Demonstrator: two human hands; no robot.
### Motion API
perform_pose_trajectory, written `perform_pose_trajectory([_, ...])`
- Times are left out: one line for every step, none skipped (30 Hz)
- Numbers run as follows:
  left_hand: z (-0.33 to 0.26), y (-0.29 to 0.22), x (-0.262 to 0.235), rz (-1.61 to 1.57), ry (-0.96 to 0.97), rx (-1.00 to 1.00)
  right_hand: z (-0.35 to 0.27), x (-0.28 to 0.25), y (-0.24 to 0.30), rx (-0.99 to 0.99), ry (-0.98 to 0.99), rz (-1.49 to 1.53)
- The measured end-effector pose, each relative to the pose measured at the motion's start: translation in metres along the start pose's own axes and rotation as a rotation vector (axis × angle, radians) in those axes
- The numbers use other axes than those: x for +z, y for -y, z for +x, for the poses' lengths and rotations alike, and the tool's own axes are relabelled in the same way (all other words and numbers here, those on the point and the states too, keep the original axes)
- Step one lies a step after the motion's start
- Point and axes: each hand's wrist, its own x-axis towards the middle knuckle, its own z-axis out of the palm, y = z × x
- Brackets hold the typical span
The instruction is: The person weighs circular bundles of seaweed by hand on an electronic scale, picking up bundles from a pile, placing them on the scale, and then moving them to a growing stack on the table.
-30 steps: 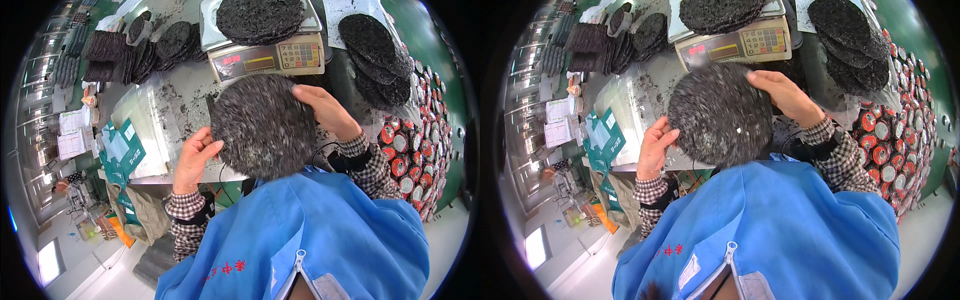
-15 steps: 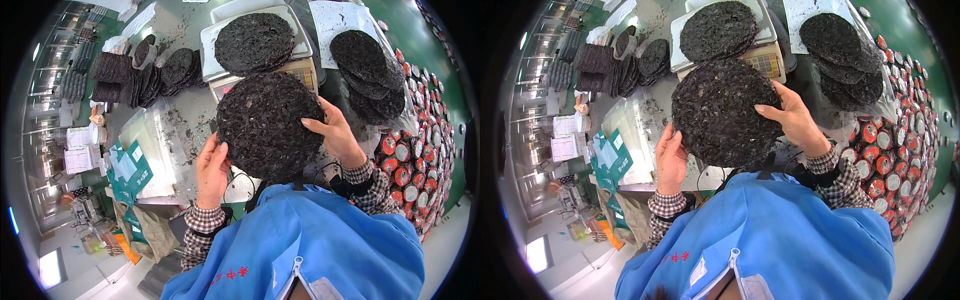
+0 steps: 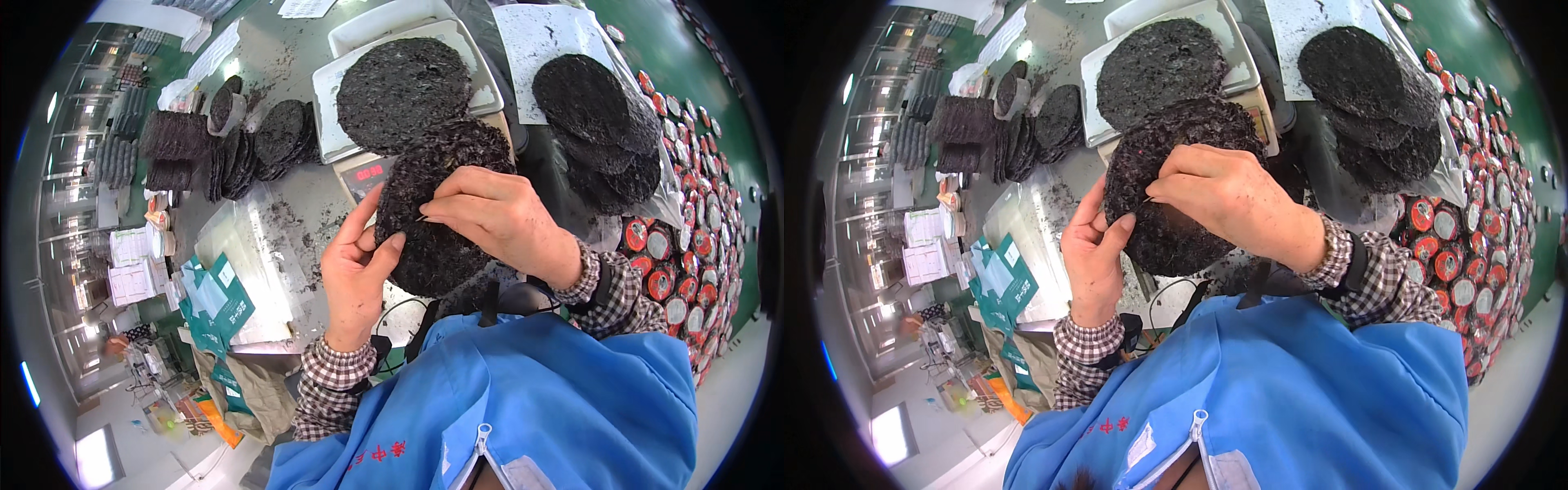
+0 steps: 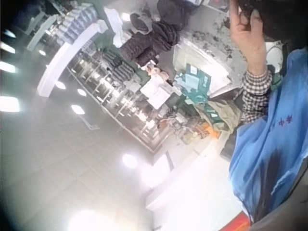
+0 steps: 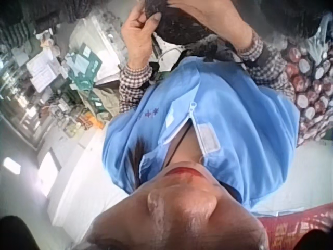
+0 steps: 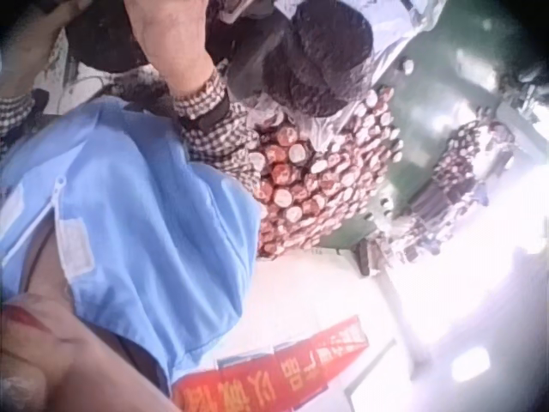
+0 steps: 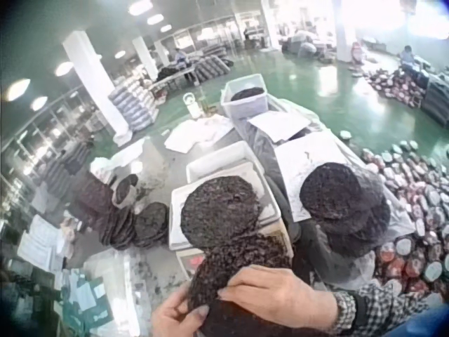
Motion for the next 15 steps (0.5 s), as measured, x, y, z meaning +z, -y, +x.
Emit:
perform_pose_trajectory([0.001,0.0,-0.003,0.001,0.007,-0.021,0.002,-0.002,0.001,0.004,0.038,-0.011])
perform_pose_trajectory([0.002,-0.002,-0.005,0.003,0.01,-0.042,0.004,-0.001,0.0,-0.044,0.068,-0.043])
perform_pose_trajectory([0.003,-0.008,-0.002,-0.008,0.0,-0.06,0.006,-0.001,-0.002,-0.092,0.098,-0.074])
perform_pose_trajectory([0.003,-0.011,0.0,-0.023,-0.011,-0.078,0.009,-0.001,-0.004,-0.141,0.131,-0.108])
perform_pose_trajectory([0.005,-0.011,-0.004,-0.019,0.025,-0.073,0.012,-0.002,-0.003,-0.164,0.173,-0.132])
perform_pose_trajectory([0.006,-0.01,-0.012,-0.014,0.061,-0.068,0.016,-0.004,0.0,-0.187,0.214,-0.157])
perform_pose_trajectory([0.006,-0.01,-0.017,-0.011,0.097,-0.062,0.02,-0.005,0.001,-0.212,0.256,-0.182])
perform_pose_trajectory([0.006,-0.01,-0.018,-0.039,0.091,-0.083,0.022,-0.005,0.001,-0.233,0.267,-0.191])
perform_pose_trajectory([0.006,-0.011,-0.017,-0.066,0.084,-0.105,0.025,-0.005,0.0,-0.255,0.278,-0.199])
perform_pose_trajectory([0.006,-0.011,-0.018,-0.097,0.079,-0.128,0.026,-0.004,0.001,-0.274,0.291,-0.209])
perform_pose_trajectory([0.007,-0.008,-0.022,-0.096,0.095,-0.12,0.027,-0.003,0.002,-0.266,0.329,-0.252])
perform_pose_trajectory([0.007,-0.003,-0.029,-0.094,0.111,-0.111,0.029,0.0,0.002,-0.266,0.31,-0.231])
perform_pose_trajectory([0.007,0.0,-0.031,-0.096,0.115,-0.112,0.031,0.004,0.002,-0.264,0.292,-0.209])
perform_pose_trajectory([0.006,0.001,-0.033,-0.098,0.118,-0.112,0.032,0.007,0.002,-0.262,0.274,-0.186])
perform_pose_trajectory([0.005,0.0,-0.033,-0.104,0.108,-0.12,0.034,0.008,0.003,-0.197,0.295,-0.129])
